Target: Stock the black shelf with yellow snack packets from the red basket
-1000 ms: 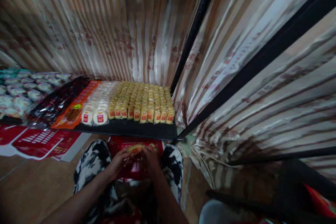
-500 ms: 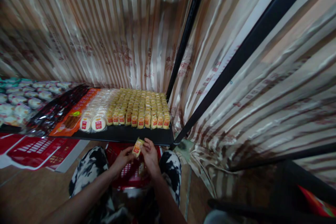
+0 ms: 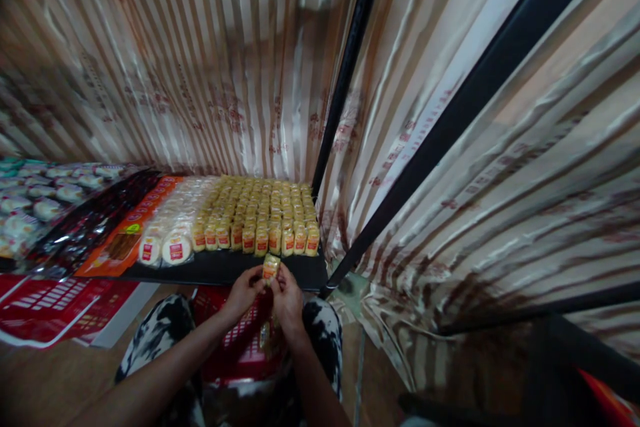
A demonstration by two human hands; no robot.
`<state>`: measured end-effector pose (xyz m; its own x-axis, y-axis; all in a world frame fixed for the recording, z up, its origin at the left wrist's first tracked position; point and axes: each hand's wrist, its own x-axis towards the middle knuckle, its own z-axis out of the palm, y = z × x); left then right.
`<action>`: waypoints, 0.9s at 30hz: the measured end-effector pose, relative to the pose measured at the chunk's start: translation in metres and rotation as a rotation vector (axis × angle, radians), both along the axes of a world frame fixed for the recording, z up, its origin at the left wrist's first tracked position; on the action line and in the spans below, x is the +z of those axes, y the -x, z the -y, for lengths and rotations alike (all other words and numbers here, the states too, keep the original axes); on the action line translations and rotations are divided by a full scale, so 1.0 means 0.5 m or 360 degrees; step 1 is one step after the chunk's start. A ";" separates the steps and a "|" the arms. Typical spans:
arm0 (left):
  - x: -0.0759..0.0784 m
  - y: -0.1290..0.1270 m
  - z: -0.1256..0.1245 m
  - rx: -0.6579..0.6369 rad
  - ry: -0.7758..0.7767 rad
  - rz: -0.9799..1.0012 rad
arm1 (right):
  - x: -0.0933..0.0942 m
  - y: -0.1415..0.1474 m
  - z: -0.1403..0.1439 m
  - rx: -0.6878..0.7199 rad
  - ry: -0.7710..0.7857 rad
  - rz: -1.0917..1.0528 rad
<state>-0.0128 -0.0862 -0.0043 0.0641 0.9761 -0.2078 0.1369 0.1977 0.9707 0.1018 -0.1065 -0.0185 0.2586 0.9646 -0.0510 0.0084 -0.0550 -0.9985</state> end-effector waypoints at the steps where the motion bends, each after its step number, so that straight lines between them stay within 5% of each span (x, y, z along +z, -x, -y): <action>1: 0.003 -0.003 -0.005 0.0044 -0.0084 -0.0117 | -0.003 -0.007 -0.007 -0.0044 -0.0018 0.0087; 12: 0.009 -0.027 -0.030 0.0022 -0.0243 -0.0358 | 0.012 -0.019 -0.041 -0.0035 -0.0118 0.0358; 19: 0.026 0.051 -0.029 0.0216 -0.0438 -0.0520 | 0.034 0.061 -0.058 0.0079 -0.0242 0.0315; 27: 0.015 0.145 -0.075 0.0474 -0.0432 -0.0972 | 0.019 0.147 -0.094 0.0092 -0.0431 0.0854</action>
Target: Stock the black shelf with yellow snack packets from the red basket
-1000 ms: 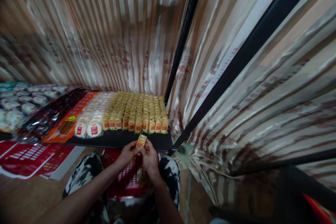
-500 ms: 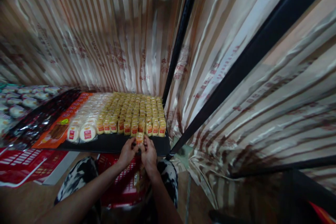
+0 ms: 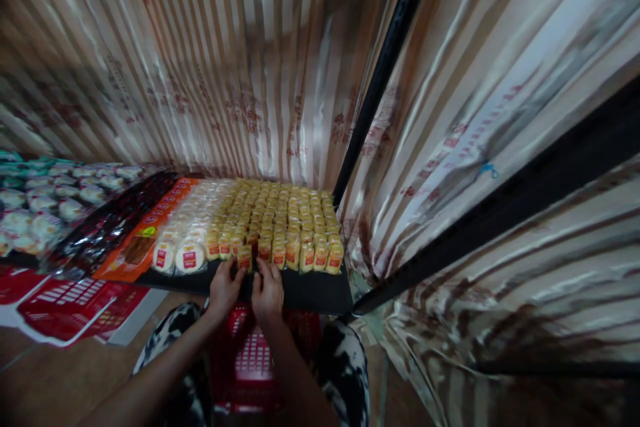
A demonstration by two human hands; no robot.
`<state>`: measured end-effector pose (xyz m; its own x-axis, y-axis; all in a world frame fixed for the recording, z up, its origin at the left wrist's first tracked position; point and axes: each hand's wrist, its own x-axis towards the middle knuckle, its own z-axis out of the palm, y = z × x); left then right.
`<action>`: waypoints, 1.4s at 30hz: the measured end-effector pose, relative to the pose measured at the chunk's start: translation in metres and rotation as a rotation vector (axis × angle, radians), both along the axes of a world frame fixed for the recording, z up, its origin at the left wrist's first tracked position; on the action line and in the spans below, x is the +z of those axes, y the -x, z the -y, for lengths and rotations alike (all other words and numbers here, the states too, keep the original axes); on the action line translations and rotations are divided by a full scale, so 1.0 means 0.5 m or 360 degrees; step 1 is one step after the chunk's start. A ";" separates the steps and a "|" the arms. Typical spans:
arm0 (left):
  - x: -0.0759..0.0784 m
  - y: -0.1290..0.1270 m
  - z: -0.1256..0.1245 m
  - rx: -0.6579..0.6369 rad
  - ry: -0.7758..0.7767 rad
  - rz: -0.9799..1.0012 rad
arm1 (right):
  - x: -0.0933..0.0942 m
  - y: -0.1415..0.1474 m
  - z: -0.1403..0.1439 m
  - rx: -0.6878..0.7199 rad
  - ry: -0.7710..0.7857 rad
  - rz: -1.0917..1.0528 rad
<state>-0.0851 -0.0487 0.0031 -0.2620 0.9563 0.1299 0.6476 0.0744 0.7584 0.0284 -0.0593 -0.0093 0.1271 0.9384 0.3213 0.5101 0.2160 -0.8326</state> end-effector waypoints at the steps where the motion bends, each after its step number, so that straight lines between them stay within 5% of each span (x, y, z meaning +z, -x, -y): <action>1: -0.003 0.003 -0.005 0.0016 0.0006 -0.0032 | -0.007 0.001 -0.004 0.0012 -0.0007 0.0049; 11: -0.021 -0.028 -0.029 0.0067 -0.0090 0.0081 | -0.059 -0.030 -0.017 0.0002 -0.0109 0.0272; 32: -0.057 -0.044 -0.047 0.0108 -0.0383 0.0187 | -0.047 -0.024 -0.018 0.0051 -0.0047 0.0288; 42: -0.059 -0.044 -0.050 0.0116 -0.0229 0.0337 | -0.052 -0.021 -0.022 0.0028 -0.0074 0.0322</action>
<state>-0.0631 -0.0238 -0.0262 -0.3653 0.9096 0.1981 0.4700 -0.0035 0.8826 0.0388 -0.0486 -0.0351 0.0396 0.9236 0.3814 0.6616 0.2618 -0.7027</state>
